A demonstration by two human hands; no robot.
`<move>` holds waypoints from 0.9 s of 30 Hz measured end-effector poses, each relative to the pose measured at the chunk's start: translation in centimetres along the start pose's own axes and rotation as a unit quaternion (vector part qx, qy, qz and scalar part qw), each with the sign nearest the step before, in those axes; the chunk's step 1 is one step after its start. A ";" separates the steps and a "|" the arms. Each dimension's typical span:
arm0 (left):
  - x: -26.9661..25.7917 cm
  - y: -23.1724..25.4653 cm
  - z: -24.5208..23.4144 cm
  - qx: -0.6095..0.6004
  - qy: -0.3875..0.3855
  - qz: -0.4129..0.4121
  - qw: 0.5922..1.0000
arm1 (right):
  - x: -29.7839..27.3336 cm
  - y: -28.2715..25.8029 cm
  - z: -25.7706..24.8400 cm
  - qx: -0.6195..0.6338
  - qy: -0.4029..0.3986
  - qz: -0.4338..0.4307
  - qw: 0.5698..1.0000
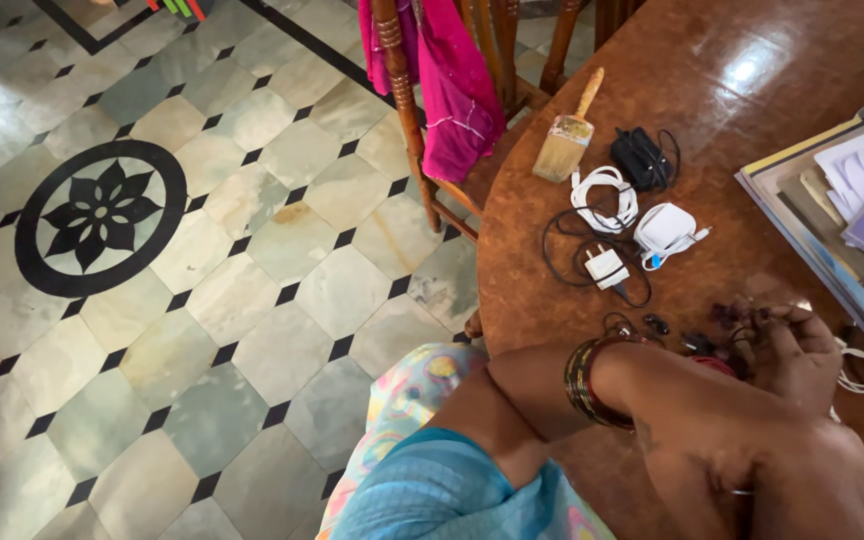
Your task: The person sits at a wooden table and organizes a pile of tangled electronic accessories. They pick up various items, including white and black power adapters and different colored cables, and proceed to untangle and coil them neatly on the table surface.
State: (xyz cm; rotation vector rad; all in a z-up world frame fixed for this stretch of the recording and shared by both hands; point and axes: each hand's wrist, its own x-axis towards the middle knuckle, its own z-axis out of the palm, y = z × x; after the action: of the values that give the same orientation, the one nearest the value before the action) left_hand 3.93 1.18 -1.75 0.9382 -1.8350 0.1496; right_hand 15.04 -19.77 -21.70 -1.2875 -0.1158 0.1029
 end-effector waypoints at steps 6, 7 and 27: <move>0.4 -0.4 0.1 -0.015 0.008 0.010 1.000 | -0.5 -0.4 0.8 0.016 -0.007 -0.004 1.000; 0.4 -0.5 0.0 -0.019 0.007 0.011 1.000 | -0.4 -0.5 0.9 0.017 -0.007 -0.002 1.000; 3.3 3.3 0.3 -0.325 0.055 0.099 0.939 | -0.5 -1.3 0.9 -0.044 -0.018 -0.009 0.999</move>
State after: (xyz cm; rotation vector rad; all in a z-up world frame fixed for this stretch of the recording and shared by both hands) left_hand 0.96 1.56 1.80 0.2746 -1.7020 -0.2675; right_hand 14.44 -19.33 -20.25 -1.3717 -0.1632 0.1063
